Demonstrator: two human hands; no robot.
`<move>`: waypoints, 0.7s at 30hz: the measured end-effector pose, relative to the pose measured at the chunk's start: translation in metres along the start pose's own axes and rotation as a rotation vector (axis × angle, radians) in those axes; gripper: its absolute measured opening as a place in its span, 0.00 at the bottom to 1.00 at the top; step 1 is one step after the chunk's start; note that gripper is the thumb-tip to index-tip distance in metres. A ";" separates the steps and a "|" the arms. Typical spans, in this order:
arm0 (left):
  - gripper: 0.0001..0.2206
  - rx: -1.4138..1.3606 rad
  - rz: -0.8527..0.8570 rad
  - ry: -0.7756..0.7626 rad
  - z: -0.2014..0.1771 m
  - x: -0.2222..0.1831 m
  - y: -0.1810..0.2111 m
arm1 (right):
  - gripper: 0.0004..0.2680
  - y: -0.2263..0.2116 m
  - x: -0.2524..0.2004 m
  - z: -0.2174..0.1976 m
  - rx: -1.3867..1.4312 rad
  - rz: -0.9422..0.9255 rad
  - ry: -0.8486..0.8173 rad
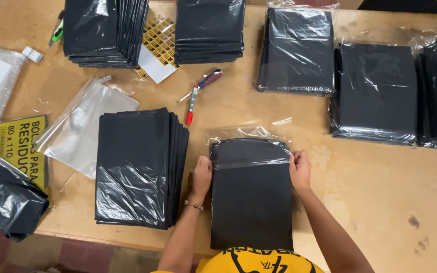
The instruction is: The person stacks black plastic bags, places them into clear plastic sleeves, and affixes white labels to the packages. The person repeats this process for multiple stacks, placing the finished packages on the table.
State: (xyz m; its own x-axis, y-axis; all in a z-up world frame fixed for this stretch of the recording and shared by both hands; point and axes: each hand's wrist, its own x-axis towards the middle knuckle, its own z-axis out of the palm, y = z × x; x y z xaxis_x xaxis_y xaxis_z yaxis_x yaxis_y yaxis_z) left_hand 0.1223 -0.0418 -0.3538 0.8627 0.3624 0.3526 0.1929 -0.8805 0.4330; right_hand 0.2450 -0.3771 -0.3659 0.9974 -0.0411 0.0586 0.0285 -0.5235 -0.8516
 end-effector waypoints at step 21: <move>0.22 -0.531 -0.356 -0.549 -0.052 -0.035 0.007 | 0.19 0.015 -0.048 -0.037 -0.318 0.021 -0.522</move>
State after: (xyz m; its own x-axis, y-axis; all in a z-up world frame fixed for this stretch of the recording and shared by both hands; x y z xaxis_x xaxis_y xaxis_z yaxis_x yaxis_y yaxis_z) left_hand 0.0690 -0.0446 -0.3199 0.9233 0.2704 -0.2728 0.3696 -0.4316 0.8229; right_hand 0.1947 -0.4148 -0.3624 0.9003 0.3265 -0.2879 0.0680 -0.7587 -0.6479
